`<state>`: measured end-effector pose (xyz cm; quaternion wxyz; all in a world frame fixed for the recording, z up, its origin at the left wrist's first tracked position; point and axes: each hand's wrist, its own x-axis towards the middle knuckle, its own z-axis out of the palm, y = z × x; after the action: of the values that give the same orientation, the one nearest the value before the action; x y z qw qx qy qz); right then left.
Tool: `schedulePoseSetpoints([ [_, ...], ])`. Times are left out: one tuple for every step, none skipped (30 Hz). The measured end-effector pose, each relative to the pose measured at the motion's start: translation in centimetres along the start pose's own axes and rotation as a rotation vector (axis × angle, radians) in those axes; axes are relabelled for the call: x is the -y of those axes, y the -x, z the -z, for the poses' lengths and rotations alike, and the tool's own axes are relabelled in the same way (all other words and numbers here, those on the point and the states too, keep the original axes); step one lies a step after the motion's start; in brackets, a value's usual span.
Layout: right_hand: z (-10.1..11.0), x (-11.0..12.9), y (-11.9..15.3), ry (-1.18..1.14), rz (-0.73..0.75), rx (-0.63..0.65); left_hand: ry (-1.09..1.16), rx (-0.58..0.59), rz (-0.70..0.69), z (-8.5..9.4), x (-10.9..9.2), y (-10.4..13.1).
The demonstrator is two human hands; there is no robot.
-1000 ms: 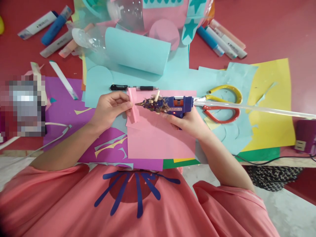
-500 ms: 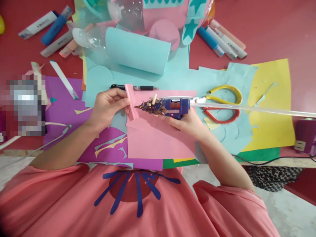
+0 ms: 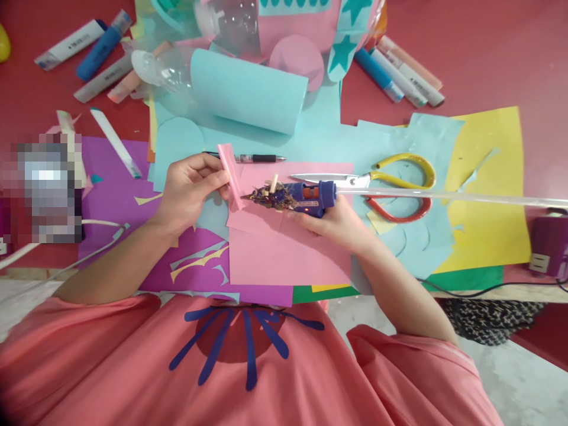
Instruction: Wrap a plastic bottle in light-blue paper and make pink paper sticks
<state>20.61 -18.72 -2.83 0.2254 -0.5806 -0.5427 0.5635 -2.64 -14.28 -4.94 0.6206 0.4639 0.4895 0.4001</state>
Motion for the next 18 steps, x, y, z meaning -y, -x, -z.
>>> schedulePoseSetpoints([
  [0.00,-0.04,0.00,0.002,0.006,0.000,-0.011,-0.005,0.002,0.04,0.01,-0.01],
  [0.01,-0.08,0.00,0.001,0.010,0.003,-0.021,-0.006,0.001,0.08,0.04,-0.03],
  [0.02,-0.12,0.00,-0.002,0.013,0.008,-0.026,-0.007,-0.004,0.13,0.10,-0.06],
  [0.03,-0.16,0.00,-0.005,0.016,0.016,-0.030,-0.008,-0.012,0.19,0.17,-0.09],
  [0.05,-0.17,0.00,-0.006,0.021,0.024,-0.033,-0.009,-0.022,0.25,0.25,-0.11],
  [0.06,-0.18,-0.01,-0.005,0.027,0.030,-0.037,-0.012,-0.032,0.31,0.31,-0.13],
  [0.07,-0.18,-0.01,-0.005,0.032,0.033,-0.041,-0.014,-0.040,0.36,0.36,-0.15],
  [0.09,-0.18,-0.01,-0.002,0.036,0.036,-0.044,-0.016,-0.048,0.40,0.38,-0.16],
  [0.09,-0.18,-0.02,0.000,0.040,0.038,-0.046,-0.017,-0.054,0.42,0.37,-0.16],
  [0.10,-0.18,-0.02,0.002,0.040,0.040,-0.045,-0.019,-0.059,0.42,0.35,-0.16],
  [0.11,-0.19,-0.04,0.004,0.038,0.044,-0.042,-0.020,-0.063,0.42,0.31,-0.16],
  [0.11,-0.20,-0.05,0.007,0.038,0.048,-0.037,-0.021,-0.067,0.40,0.26,-0.16],
  [0.11,-0.22,-0.07,0.014,0.038,0.052,-0.033,-0.023,-0.070,0.38,0.22,-0.17],
  [0.11,-0.23,-0.08,0.021,0.038,0.054,-0.028,-0.023,-0.073,0.36,0.20,-0.18],
  [0.11,-0.24,-0.09,0.026,0.037,0.055,-0.024,-0.022,-0.072,0.35,0.19,-0.19],
  [0.12,-0.25,-0.10,0.028,0.036,0.058,-0.022,-0.023,-0.071,0.35,0.20,-0.21],
  [0.13,-0.25,-0.10,0.027,0.035,0.059,-0.022,-0.026,-0.067,0.36,0.23,-0.22],
  [0.13,-0.24,-0.10,0.025,0.033,0.059,-0.024,-0.029,-0.063,0.38,0.26,-0.24],
])
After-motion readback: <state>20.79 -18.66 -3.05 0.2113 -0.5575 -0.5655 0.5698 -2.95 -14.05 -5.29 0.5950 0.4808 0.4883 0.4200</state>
